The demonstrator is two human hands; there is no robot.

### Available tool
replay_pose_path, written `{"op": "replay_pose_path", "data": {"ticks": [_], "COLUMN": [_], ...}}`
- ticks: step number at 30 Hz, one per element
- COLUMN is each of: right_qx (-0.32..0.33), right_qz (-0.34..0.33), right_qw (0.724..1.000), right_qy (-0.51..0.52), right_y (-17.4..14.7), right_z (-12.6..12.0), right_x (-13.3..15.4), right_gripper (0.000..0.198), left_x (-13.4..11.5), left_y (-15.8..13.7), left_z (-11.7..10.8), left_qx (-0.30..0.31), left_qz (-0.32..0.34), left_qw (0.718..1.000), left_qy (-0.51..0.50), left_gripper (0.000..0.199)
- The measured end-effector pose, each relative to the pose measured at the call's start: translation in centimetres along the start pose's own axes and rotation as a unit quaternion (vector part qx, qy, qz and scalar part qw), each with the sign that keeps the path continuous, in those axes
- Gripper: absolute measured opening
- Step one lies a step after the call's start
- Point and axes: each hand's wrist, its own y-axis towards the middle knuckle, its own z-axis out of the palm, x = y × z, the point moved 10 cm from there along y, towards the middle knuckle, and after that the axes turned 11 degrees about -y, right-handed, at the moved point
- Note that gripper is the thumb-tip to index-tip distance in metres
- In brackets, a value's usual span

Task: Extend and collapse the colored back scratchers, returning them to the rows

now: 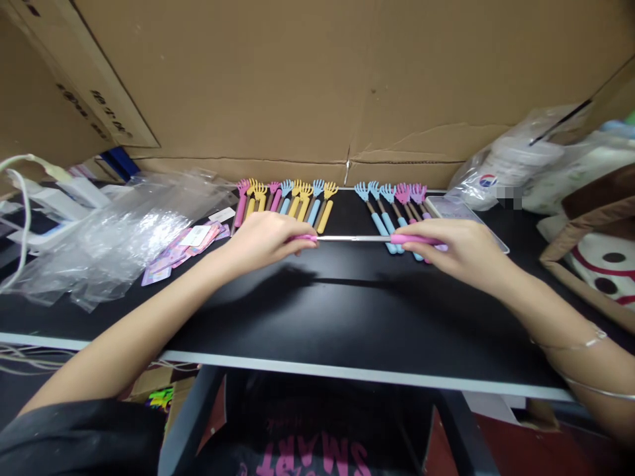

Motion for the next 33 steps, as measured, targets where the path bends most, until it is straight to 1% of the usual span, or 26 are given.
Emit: {"op": "replay_pose_path", "data": {"ticks": [2, 4, 8, 11, 14, 16, 18, 21, 22, 23, 25, 26, 28, 30, 33], "right_qx": [-0.022, -0.038, -0.059, -0.045, -0.015, -0.003, 0.026, 0.121, 0.137, 0.129, 0.117, 0.116, 0.132, 0.154, 0.176], "right_qz": [-0.026, -0.036, -0.050, -0.060, -0.066, -0.059, -0.039, -0.004, 0.004, 0.008, 0.014, 0.017, 0.019, 0.014, 0.016], "right_qw": [0.999, 0.998, 0.996, 0.995, 0.996, 0.996, 0.998, 0.993, 0.990, 0.991, 0.993, 0.993, 0.990, 0.987, 0.981], "right_qy": [-0.012, -0.025, -0.043, -0.061, -0.065, -0.065, -0.052, 0.009, 0.026, 0.027, 0.027, 0.028, 0.037, 0.052, 0.083], "right_y": [0.0, -0.1, 0.0, 0.1, 0.2, 0.2, 0.2, -0.1, -0.3, -0.4, -0.6, -0.7, -1.0, -1.1, -1.0], "right_z": [0.1, 0.3, -0.1, -0.6, -0.8, -1.1, -1.2, -0.7, -1.0, -1.7, -2.7, -3.0, -2.7, -1.9, -0.6], "right_x": [1.6, 2.8, 3.8, 3.8, 3.4, 2.5, 0.9, -2.7, -3.8, -5.0, -6.7, -7.3, -7.8, -7.3, -6.5], "right_gripper": [0.031, 0.030, 0.032, 0.036, 0.040, 0.043, 0.046, 0.051, 0.054, 0.057, 0.058, 0.057, 0.055, 0.053, 0.050], "left_x": [-1.0, -1.7, -2.1, -2.1, -1.8, -1.1, 0.2, 2.9, 3.8, 4.5, 5.8, 6.3, 6.9, 7.2, 8.2], "left_y": [0.1, 0.1, 0.1, 0.1, 0.2, 0.1, -0.1, -0.7, -1.1, -1.5, -2.3, -2.6, -3.0, -2.9, -2.2], "left_z": [0.5, 0.8, 0.8, 0.6, 0.3, 0.0, -0.4, -1.0, -1.1, -1.3, -1.9, -2.2, -2.8, -3.3, -4.4], "left_qx": [-0.013, -0.029, -0.038, -0.012, 0.038, 0.073, 0.105, 0.155, 0.176, 0.195, 0.212, 0.213, 0.203, 0.182, 0.107], "left_qz": [0.027, 0.043, 0.040, 0.031, 0.016, 0.000, -0.018, -0.059, -0.076, -0.087, -0.115, -0.131, -0.148, -0.139, -0.113], "left_qw": [1.000, 0.999, 0.998, 0.999, 0.998, 0.993, 0.986, 0.967, 0.959, 0.953, 0.947, 0.945, 0.946, 0.957, 0.984], "left_qy": [-0.004, 0.007, 0.018, -0.005, -0.054, -0.088, -0.126, -0.192, -0.208, -0.214, -0.213, -0.211, -0.203, -0.178, -0.090], "left_gripper": [0.036, 0.035, 0.033, 0.030, 0.030, 0.033, 0.036, 0.037, 0.038, 0.039, 0.040, 0.040, 0.042, 0.044, 0.040]}}
